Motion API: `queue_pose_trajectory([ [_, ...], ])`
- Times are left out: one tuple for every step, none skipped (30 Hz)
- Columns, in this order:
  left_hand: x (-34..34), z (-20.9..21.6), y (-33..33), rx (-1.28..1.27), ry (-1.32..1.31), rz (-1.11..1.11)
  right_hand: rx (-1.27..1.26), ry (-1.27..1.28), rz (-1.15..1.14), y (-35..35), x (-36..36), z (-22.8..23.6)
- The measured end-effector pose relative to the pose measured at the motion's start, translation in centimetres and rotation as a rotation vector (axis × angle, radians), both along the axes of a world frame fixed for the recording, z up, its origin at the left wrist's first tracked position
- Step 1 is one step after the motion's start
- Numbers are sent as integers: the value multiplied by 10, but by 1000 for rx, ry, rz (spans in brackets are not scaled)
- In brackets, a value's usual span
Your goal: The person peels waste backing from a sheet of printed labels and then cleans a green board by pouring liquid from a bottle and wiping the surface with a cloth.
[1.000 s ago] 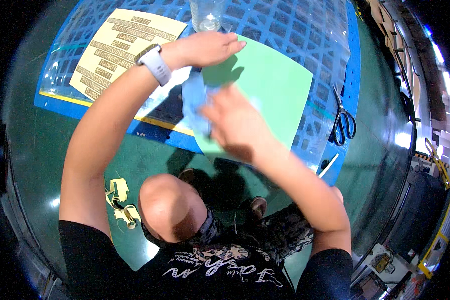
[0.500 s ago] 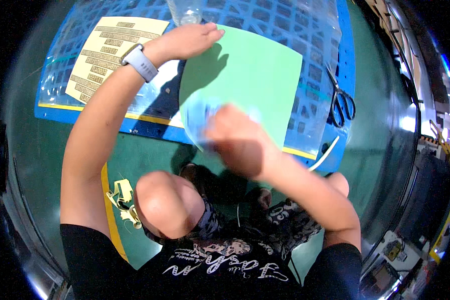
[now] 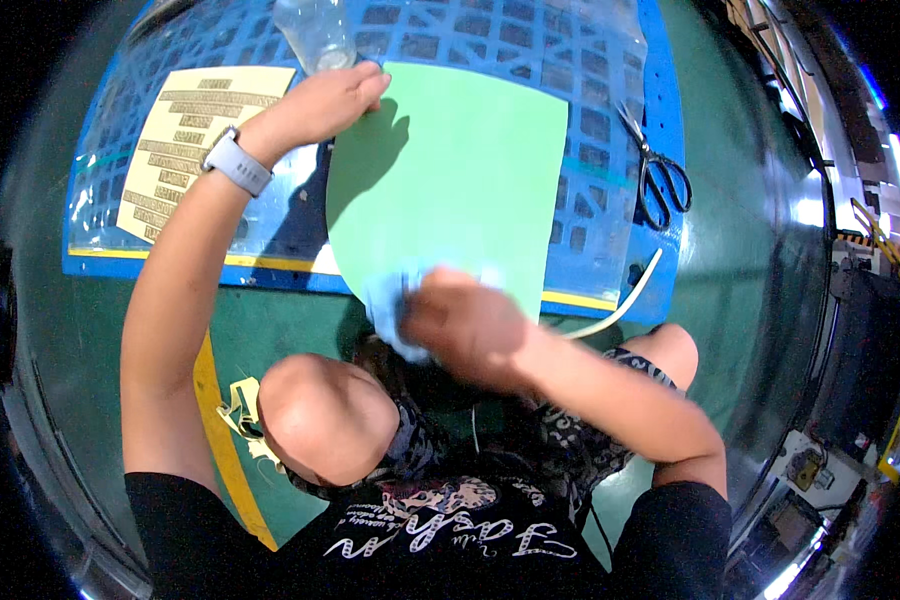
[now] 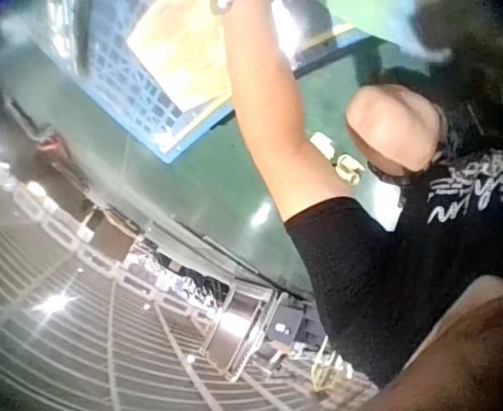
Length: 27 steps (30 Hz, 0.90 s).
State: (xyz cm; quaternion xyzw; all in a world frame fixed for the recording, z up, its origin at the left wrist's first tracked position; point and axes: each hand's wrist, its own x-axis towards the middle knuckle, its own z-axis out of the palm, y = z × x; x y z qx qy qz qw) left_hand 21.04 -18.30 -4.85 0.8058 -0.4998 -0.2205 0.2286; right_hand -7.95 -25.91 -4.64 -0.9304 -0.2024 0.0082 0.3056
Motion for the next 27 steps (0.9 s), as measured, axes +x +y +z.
queue_pose_trajectory([
  [2,-6,6,42,9,19,-385,409,111,-3,48,28],
  [4,-3,7,50,10,31,-191,-181,-165,-21,55,21],
  [3,-4,3,10,-47,18,-206,-171,-217,-34,66,12],
  [-1,-6,-2,-16,-80,2,-222,-159,-275,-41,71,5],
  [-3,-8,1,-31,-119,4,-271,-159,-257,-32,61,-5],
  [-4,-10,2,-44,-158,6,-319,-158,-239,-18,43,-11],
  [-1,-15,6,-78,-213,0,-266,-160,-216,-4,23,-9],
  [-4,-18,5,-68,-185,-3,-190,-162,-248,0,-4,-17],
  [-3,-17,5,-62,-172,-5,-173,-134,-200,2,-20,-9],
  [-5,-16,4,-58,-154,-11,-156,-102,-158,0,-32,-3],
  [-7,-11,9,-56,-129,-9,-103,-37,-123,-7,-35,3],
  [-9,-8,8,-39,-129,-5,-49,28,-90,-13,-37,10],
  [-11,-6,8,-17,-132,6,11,90,-48,-20,-38,18],
  [-13,-7,9,13,-131,16,110,95,-108,-36,-23,28],
  [-12,-7,11,11,-149,4,-43,-14,-169,-48,-2,25],
  [-13,-9,15,27,-168,14,-198,-110,-236,-59,20,22],
  [-13,-9,11,15,-183,14,-215,-162,-280,-72,35,24],
  [-15,-9,6,3,-198,14,-246,-137,-264,-74,29,23],
  [-18,-9,4,18,-206,20,-264,-116,-244,-75,21,13],
  [-18,-9,7,8,-220,18,-270,-97,-208,-73,16,5],
  [-18,-9,9,-2,-233,16,-248,-60,-178,-71,-2,7],
  [-19,-12,14,-4,-242,6,-217,24,-169,-65,-23,11],
  [-18,-11,16,22,-256,11,-202,95,-159,-67,-42,19],
  [-21,-15,13,37,-259,0,-196,180,-166,-73,-58,25],
  [-21,-11,15,60,-277,6,-175,227,-145,-84,-64,32],
  [-21,-11,16,35,-258,6,-152,276,-125,-94,-67,38],
  [-19,-11,17,12,-239,6,-128,325,-104,-101,-65,43],
])
